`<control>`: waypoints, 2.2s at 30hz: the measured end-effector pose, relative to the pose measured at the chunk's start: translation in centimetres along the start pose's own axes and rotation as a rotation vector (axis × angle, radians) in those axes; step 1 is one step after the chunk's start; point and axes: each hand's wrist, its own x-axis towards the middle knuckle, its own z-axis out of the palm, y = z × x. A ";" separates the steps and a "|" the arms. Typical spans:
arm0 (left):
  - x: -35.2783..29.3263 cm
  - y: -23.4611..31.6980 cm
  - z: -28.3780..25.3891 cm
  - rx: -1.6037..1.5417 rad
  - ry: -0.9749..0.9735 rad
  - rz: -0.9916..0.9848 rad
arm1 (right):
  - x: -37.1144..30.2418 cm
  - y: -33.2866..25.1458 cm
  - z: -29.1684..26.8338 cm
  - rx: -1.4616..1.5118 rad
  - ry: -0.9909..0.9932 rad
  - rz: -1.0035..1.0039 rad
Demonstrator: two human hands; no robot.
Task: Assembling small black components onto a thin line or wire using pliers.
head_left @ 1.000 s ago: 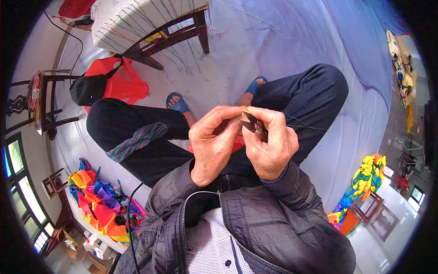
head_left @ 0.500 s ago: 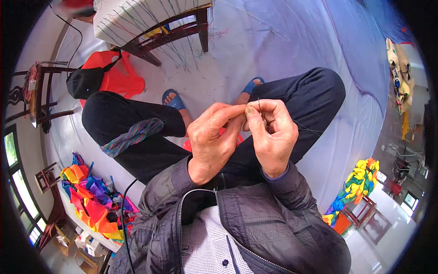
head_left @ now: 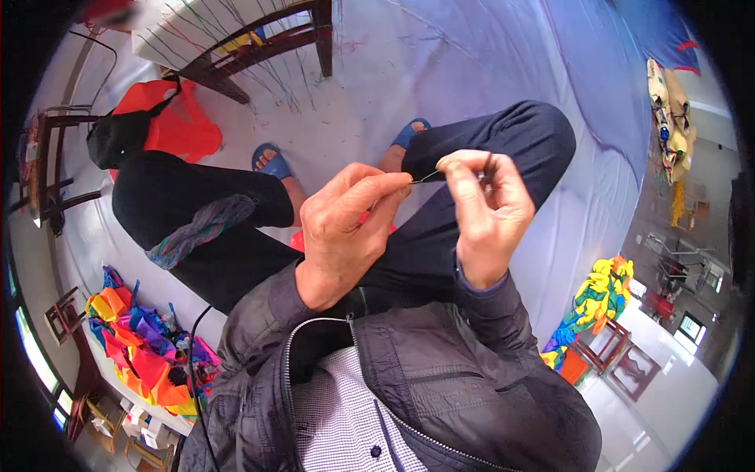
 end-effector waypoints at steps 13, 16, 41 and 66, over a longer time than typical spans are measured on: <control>-3.0 0.2 0.9 -0.323 -0.576 0.011 | 4.3 -3.2 -11.0 -0.266 0.110 0.189; -4.2 -0.9 2.3 -0.374 -0.626 0.005 | 5.1 -0.7 -9.7 -0.838 -0.277 -0.049; -7.1 -2.6 4.8 -0.282 -0.608 -0.014 | 6.9 3.6 -6.0 -1.429 -0.896 -0.303; -8.4 -1.5 6.5 -0.360 -0.660 0.056 | 8.8 4.4 -4.4 -1.110 -1.048 0.238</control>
